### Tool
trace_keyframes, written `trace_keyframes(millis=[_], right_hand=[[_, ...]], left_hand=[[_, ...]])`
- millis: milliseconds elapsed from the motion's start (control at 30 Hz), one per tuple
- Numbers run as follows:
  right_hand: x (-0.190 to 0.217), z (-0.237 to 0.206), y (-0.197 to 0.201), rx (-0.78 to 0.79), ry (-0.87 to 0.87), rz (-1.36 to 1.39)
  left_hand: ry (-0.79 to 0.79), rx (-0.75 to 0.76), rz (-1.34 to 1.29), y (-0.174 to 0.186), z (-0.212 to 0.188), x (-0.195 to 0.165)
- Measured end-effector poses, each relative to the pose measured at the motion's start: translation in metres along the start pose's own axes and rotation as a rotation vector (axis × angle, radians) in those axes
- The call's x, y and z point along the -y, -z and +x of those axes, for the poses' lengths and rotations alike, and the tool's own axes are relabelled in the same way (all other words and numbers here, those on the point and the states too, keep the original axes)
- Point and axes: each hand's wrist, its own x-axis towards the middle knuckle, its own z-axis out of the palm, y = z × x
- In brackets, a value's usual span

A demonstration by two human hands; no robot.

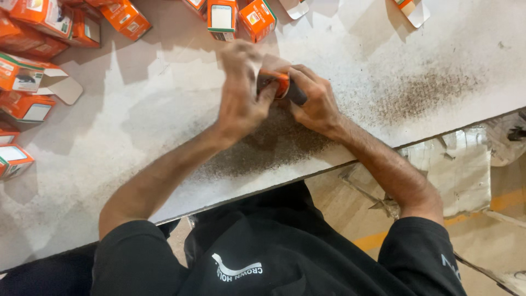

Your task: The person folds flat cardboard cartons into open product boxes at a workbench. They pick up a flat carton, press and fold its flaps and sides to form a box, then place the finished box onto a large pile of similar orange boxes, repeating the cycle.

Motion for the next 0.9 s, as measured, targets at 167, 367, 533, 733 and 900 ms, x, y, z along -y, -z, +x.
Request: trace_keyframes(millis=[167, 367, 533, 733, 900], right_hand=[[-0.011, -0.005, -0.006, -0.015, -0.074, 0.129], [-0.022, -0.012, -0.01, -0.059, 0.024, 0.099], [-0.014, -0.008, -0.014, -0.002, 0.117, -0.16], [-0.012, -0.005, -0.013, 0.063, 0.149, -0.213], [-0.021, -0.011, -0.02, 0.05, 0.118, -0.173]], left_hand=[[0.02, 0.212, -0.377, 0.004, 0.011, 0.005], [0.191, 0.22, -0.439, -0.006, 0.025, 0.005], [0.075, 0.315, -0.439, 0.011, 0.02, 0.012], [0.299, 0.427, -0.894, 0.036, 0.019, 0.031], [0.185, 0.433, -0.612, 0.022, 0.021, 0.025]])
